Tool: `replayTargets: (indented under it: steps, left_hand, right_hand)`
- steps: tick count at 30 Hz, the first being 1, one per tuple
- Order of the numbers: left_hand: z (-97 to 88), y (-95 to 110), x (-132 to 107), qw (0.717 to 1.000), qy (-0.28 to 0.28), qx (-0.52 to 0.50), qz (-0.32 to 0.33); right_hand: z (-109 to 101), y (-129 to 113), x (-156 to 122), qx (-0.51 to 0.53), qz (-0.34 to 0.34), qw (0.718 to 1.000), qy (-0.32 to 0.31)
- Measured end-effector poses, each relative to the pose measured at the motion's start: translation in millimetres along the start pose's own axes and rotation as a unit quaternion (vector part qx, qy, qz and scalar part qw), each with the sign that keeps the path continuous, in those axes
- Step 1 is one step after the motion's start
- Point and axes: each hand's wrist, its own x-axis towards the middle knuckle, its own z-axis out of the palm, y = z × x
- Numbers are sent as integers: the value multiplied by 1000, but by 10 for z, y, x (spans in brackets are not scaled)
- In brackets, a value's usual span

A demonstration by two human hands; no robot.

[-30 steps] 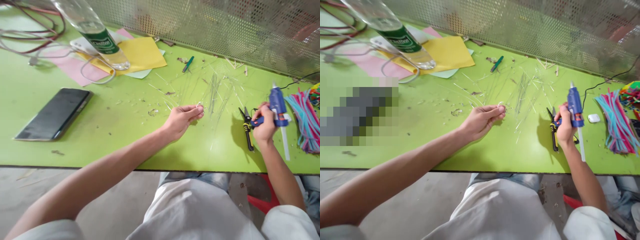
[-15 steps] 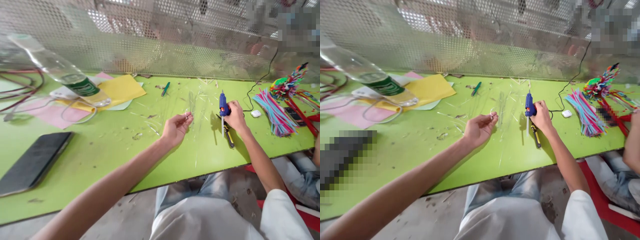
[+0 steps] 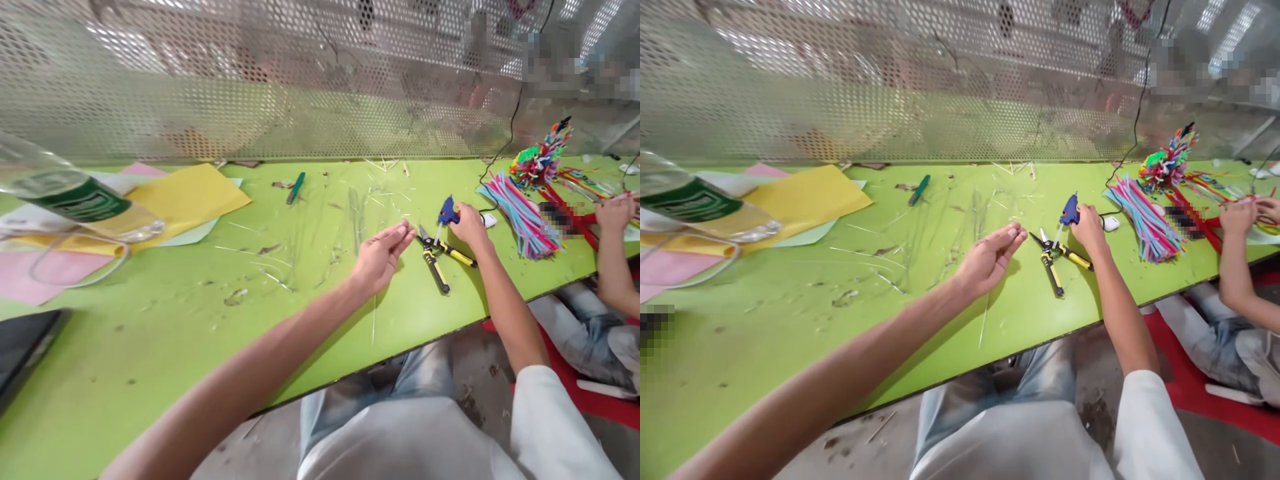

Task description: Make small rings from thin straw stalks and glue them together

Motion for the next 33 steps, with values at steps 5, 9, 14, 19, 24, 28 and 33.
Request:
replayTargets:
  steps: [5, 9, 14, 19, 24, 28, 33]
  left_hand:
    - [-157, 54, 13, 998, 39, 42, -11]
    - [-459, 276, -93, 996, 75, 49, 6]
    - [-884, 474, -326, 992, 109, 55, 13]
    - [-1006, 430, -429, 995, 40, 87, 32]
    - [-1000, 353, -423, 995, -11, 92, 26]
    - [-1038, 337, -397, 995, -6, 96, 7]
    - [-1061, 302, -404, 993, 0, 117, -8]
  right_hand:
    - [23, 1, -47, -37, -14, 999, -16]
    - [-57, -71, -56, -49, -25, 998, 10]
    - [-79, -265, -18, 11, -74, 997, 18]
    - [59, -819, -77, 24, -165, 979, -120]
    - [95, -1323, -44, -125, -171, 961, -177]
    - [53, -1413, 75, -145, -181, 954, -190]
    - [163, -1359, 41, -78, -222, 965, -115]
